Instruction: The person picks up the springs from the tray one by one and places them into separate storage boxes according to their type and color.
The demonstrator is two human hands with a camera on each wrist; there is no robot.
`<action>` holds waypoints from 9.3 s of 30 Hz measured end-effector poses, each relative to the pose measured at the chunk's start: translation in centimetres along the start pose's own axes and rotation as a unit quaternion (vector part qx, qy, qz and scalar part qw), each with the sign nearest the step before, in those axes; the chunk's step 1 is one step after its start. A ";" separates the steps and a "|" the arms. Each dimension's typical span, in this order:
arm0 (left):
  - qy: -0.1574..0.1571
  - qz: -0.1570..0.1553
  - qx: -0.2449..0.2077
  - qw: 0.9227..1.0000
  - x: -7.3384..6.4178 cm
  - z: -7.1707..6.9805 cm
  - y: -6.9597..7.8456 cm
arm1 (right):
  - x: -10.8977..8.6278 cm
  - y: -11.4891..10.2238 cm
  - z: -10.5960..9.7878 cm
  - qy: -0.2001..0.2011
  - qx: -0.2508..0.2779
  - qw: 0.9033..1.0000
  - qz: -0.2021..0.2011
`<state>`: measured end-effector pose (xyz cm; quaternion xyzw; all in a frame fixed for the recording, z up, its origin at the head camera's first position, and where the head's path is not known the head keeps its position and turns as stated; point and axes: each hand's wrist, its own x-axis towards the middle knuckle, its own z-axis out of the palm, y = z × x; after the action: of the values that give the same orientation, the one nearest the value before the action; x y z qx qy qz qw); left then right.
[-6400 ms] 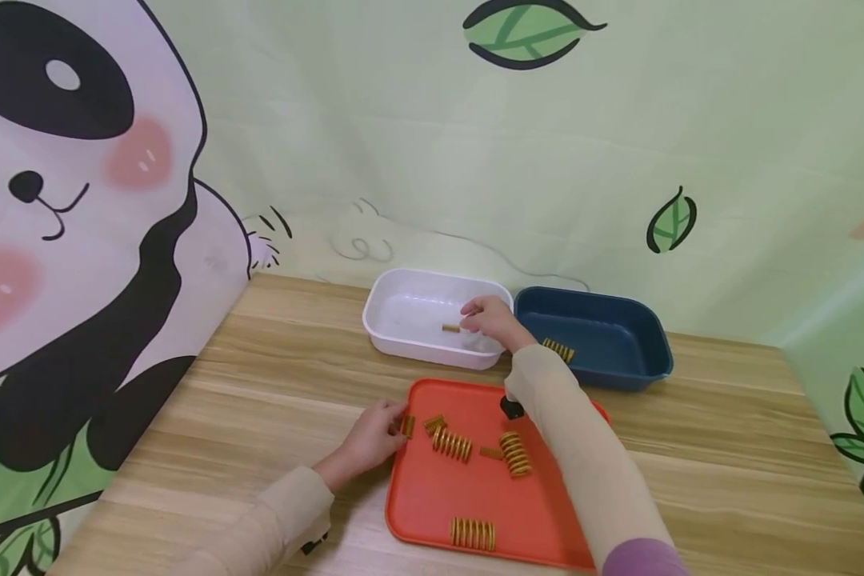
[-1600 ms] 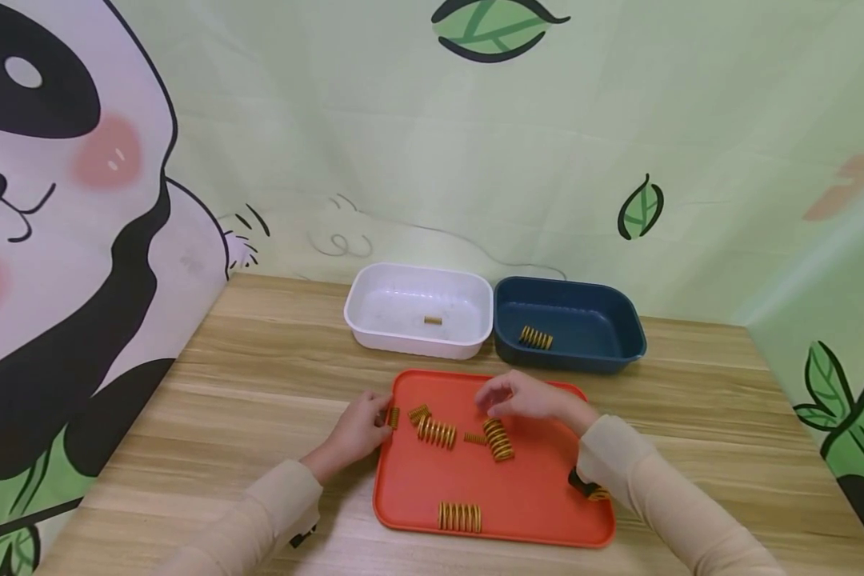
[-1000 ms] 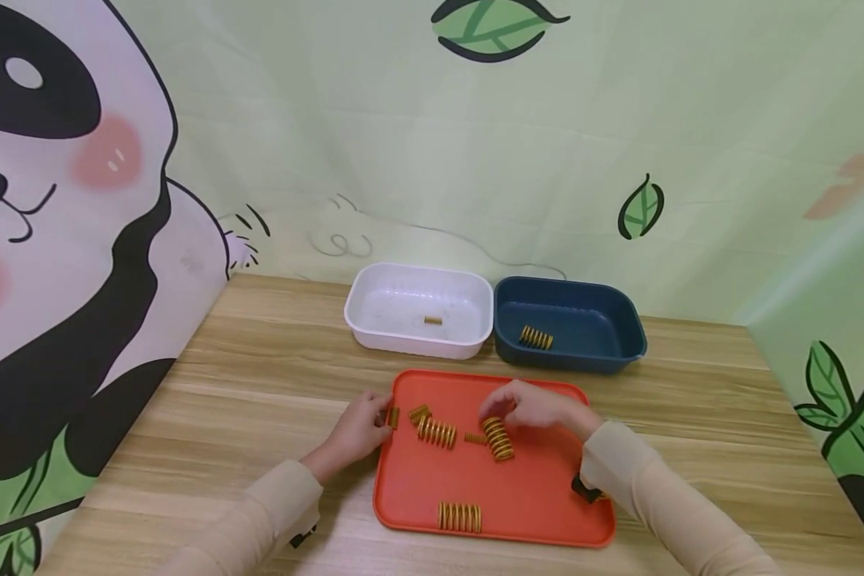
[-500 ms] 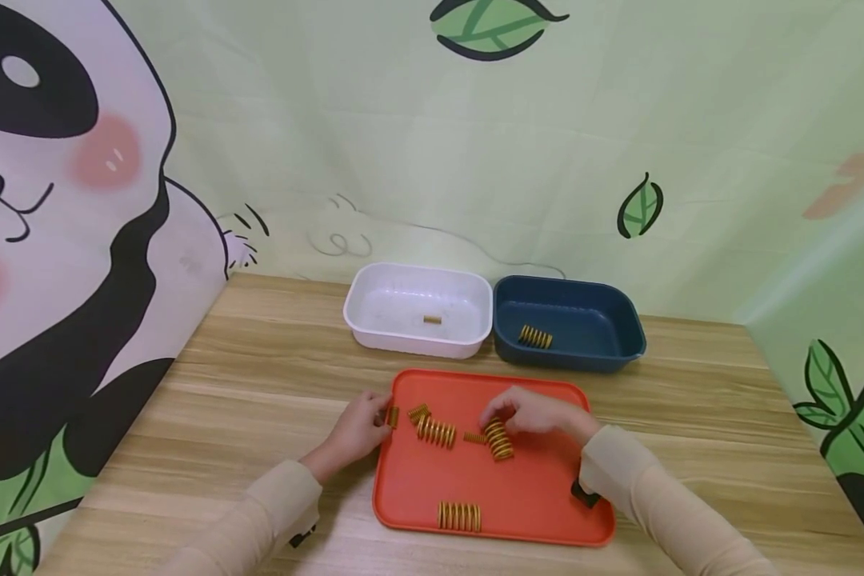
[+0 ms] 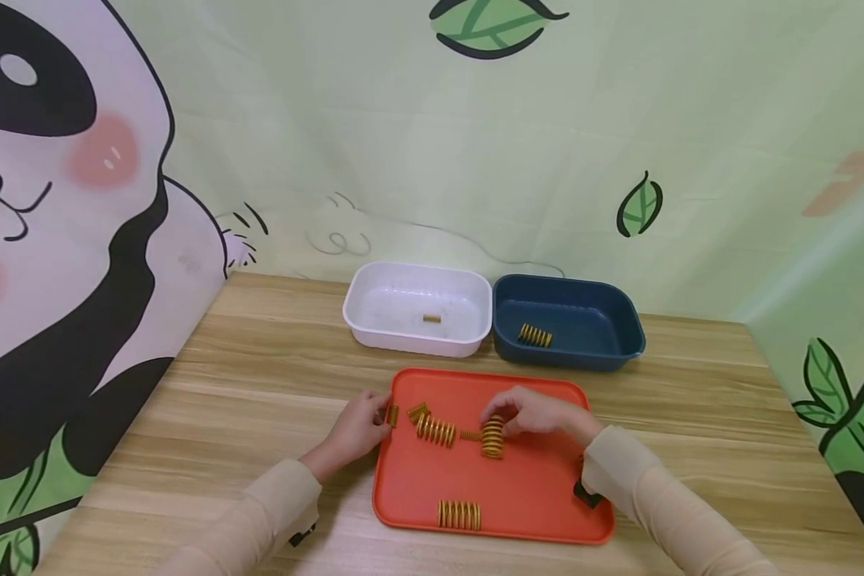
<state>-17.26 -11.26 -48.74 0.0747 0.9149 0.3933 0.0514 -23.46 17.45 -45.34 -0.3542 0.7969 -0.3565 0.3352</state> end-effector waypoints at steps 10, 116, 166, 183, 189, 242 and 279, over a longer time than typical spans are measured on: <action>-0.006 -0.006 -0.001 1.000 0.0 -0.1 0.1 | -0.2 0.1 -0.1 0.019 -0.014 1.000 0.020; -0.003 0.002 0.005 1.000 -0.1 0.0 0.0 | -1.1 -0.7 -3.1 0.154 -0.076 0.985 0.023; -0.006 -0.005 -0.004 1.000 0.0 0.1 -0.2 | -2.3 -0.3 -6.2 0.261 -0.050 0.960 0.088; -0.005 -0.006 0.000 1.000 0.0 0.0 -0.1 | -2.7 0.4 -7.4 0.289 -0.057 0.950 0.105; -0.003 -0.004 0.004 1.000 0.0 0.0 -0.1 | -2.8 0.6 -7.9 0.300 -0.061 0.945 0.111; 0.007 0.011 0.008 1.000 0.0 0.1 -0.2 | -4.3 3.5 -10.0 0.341 -0.038 0.922 0.181; 0.008 0.012 0.006 1.000 -0.1 0.1 -0.2 | -4.8 4.9 -10.3 0.340 -0.039 0.919 0.196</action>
<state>-17.14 -11.34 -48.94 0.0825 0.9166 0.3892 0.0387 -30.63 27.15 -42.53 -0.0609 0.9298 -0.3509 0.0934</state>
